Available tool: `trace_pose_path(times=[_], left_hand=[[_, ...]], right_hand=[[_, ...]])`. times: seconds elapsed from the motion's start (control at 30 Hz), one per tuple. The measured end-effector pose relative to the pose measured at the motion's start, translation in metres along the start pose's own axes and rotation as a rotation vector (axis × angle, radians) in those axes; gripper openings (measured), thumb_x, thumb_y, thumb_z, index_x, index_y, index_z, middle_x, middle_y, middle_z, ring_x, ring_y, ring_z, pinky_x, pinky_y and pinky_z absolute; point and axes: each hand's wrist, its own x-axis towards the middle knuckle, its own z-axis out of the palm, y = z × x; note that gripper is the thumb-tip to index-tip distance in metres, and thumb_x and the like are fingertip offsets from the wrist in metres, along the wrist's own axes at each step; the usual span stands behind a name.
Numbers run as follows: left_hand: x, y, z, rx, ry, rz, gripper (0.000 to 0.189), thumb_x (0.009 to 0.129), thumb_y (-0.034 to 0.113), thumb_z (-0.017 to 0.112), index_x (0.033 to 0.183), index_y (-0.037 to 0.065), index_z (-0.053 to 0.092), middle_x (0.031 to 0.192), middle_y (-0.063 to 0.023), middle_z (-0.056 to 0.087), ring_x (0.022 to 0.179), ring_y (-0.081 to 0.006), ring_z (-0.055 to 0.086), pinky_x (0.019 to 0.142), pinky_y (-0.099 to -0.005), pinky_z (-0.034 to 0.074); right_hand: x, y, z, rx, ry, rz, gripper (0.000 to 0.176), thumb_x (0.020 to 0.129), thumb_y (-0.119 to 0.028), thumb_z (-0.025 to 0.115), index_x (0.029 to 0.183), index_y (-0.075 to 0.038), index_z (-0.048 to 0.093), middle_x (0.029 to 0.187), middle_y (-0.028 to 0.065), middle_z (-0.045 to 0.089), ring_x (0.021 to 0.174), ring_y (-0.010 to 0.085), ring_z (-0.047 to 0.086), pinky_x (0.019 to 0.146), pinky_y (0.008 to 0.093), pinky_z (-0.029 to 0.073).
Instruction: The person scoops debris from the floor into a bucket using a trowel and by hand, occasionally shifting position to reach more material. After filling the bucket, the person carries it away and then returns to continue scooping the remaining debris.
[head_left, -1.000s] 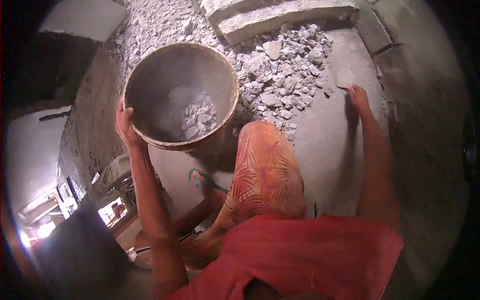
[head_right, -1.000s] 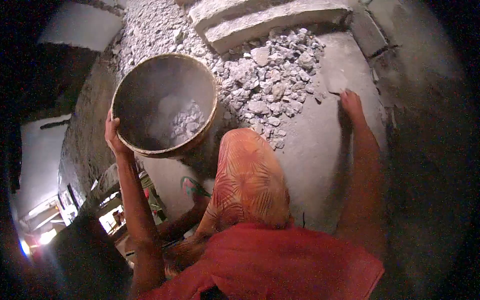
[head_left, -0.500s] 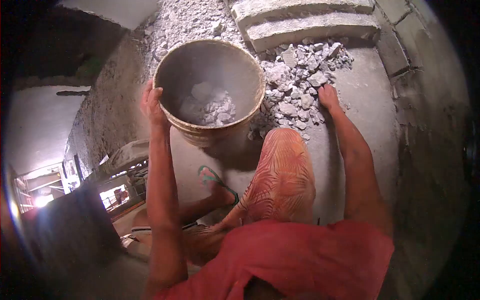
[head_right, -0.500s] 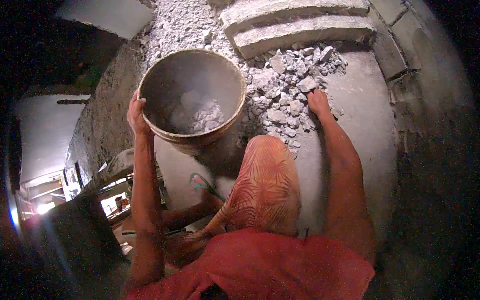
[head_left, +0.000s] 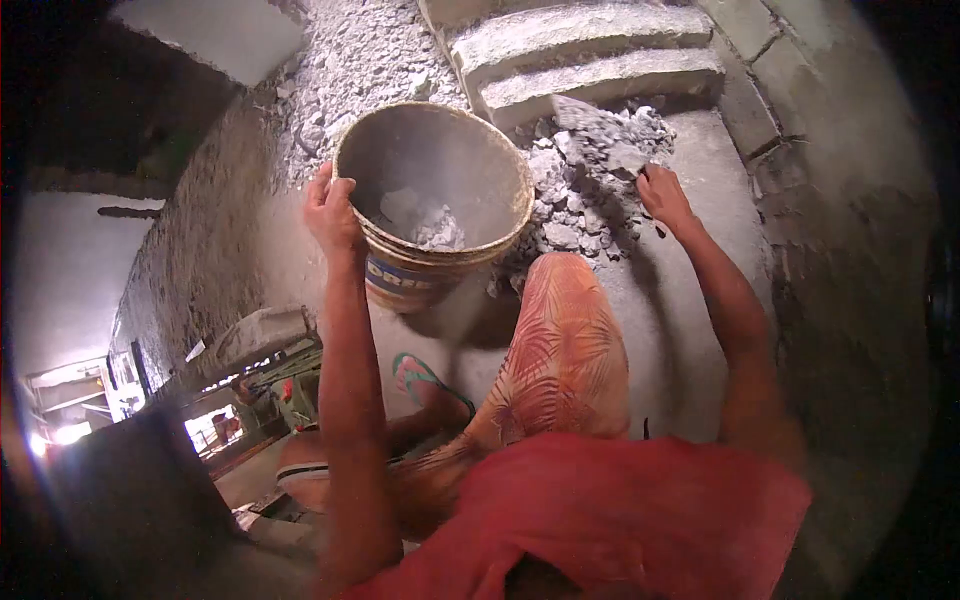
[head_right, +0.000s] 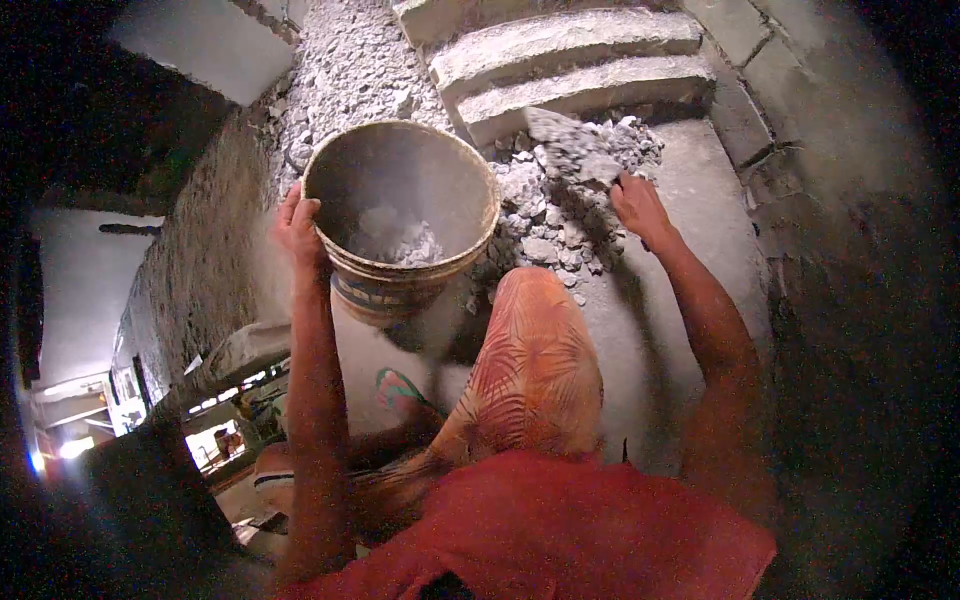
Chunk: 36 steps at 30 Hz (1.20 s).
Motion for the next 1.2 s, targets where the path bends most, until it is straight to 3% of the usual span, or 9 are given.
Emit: trace_pose_path(times=[0.13,0.2,0.3,0.47,0.53,0.63,0.83,0.93,1.2], left_hand=[[-0.006,0.007,0.008,-0.019,0.006,-0.042,0.045,0.075,0.005,0.057,0.119,-0.006,0.057,0.093,-0.0090,0.065,0.082,-0.0150,0.060,0.076,-0.0267,0.048],[-0.009,0.007,0.008,-0.026,-0.005,-0.045,0.045,0.075,0.004,0.057,0.119,-0.006,0.057,0.096,-0.0094,0.065,0.083,-0.0152,0.060,0.077,-0.0268,0.047],[0.002,-0.007,-0.007,0.065,-0.038,0.009,0.046,0.076,0.009,0.056,0.120,-0.007,0.056,0.107,-0.0116,0.062,0.094,-0.0171,0.059,0.084,-0.0286,0.046],[-0.007,0.013,-0.032,-0.113,-0.192,-0.048,0.050,0.079,0.016,0.051,0.123,-0.006,0.052,0.114,-0.0129,0.059,0.101,-0.0212,0.058,0.089,-0.0325,0.045],[-0.017,0.014,-0.044,-0.139,-0.207,-0.102,0.050,0.079,0.018,0.050,0.124,-0.005,0.051,0.115,-0.0133,0.059,0.102,-0.0221,0.058,0.090,-0.0335,0.046],[-0.021,0.011,-0.070,-0.075,-0.158,-0.097,0.053,0.081,0.021,0.049,0.127,-0.004,0.048,0.115,-0.0133,0.059,0.103,-0.0230,0.058,0.089,-0.0346,0.047],[-0.034,-0.001,-0.099,-0.037,-0.033,-0.105,0.052,0.082,0.022,0.047,0.127,-0.004,0.047,0.115,-0.0127,0.058,0.102,-0.0229,0.058,0.088,-0.0348,0.047],[-0.038,0.006,-0.092,-0.087,-0.018,-0.156,0.051,0.082,0.020,0.046,0.127,-0.003,0.047,0.115,-0.0131,0.058,0.101,-0.0236,0.058,0.087,-0.0352,0.048],[-0.004,0.000,-0.064,-0.043,-0.072,-0.101,0.049,0.079,0.019,0.049,0.122,-0.004,0.051,0.110,-0.0135,0.059,0.097,-0.0244,0.059,0.086,-0.0357,0.049]], right_hand=[[0.053,-0.126,-0.063,0.265,-0.243,0.128,0.032,0.086,-0.028,0.050,0.094,0.001,0.060,0.084,0.0263,0.062,0.083,0.0421,0.061,0.074,0.0486,0.048],[0.062,-0.169,-0.050,0.326,-0.059,-0.152,0.035,0.089,-0.036,0.052,0.105,-0.006,0.060,0.092,0.0221,0.062,0.086,0.0388,0.061,0.075,0.0465,0.049],[0.066,-0.202,-0.058,0.249,-0.109,-0.084,0.031,0.087,-0.029,0.058,0.106,-0.003,0.056,0.097,0.0195,0.061,0.091,0.0380,0.060,0.082,0.0433,0.047],[0.003,0.026,0.015,-0.124,-0.201,0.241,0.033,0.086,-0.032,0.056,0.099,-0.001,0.057,0.096,0.0243,0.062,0.089,0.0440,0.059,0.079,0.0470,0.048],[-0.023,0.095,0.004,-0.060,0.080,0.713,0.030,0.087,-0.027,0.052,0.091,0.002,0.061,0.084,0.0236,0.063,0.082,0.0431,0.061,0.075,0.0487,0.049],[-0.030,0.237,0.056,-0.348,0.009,0.459,0.030,0.084,-0.025,0.056,0.087,0.004,0.062,0.080,0.0259,0.062,0.082,0.0418,0.062,0.074,0.0486,0.049],[0.030,0.176,0.109,-0.059,-0.076,0.466,0.024,0.077,-0.017,0.057,0.086,0.004,0.057,0.078,0.0278,0.061,0.075,0.0453,0.061,0.066,0.0519,0.049],[-0.013,0.110,0.070,-0.025,-0.081,0.281,0.026,0.079,-0.012,0.055,0.099,0.004,0.054,0.078,0.0273,0.061,0.074,0.0453,0.060,0.068,0.0529,0.049],[-0.088,-0.019,0.020,0.363,-0.170,0.499,0.026,0.086,-0.019,0.053,0.097,0.004,0.051,0.076,0.0275,0.060,0.073,0.0445,0.060,0.067,0.0525,0.046]])
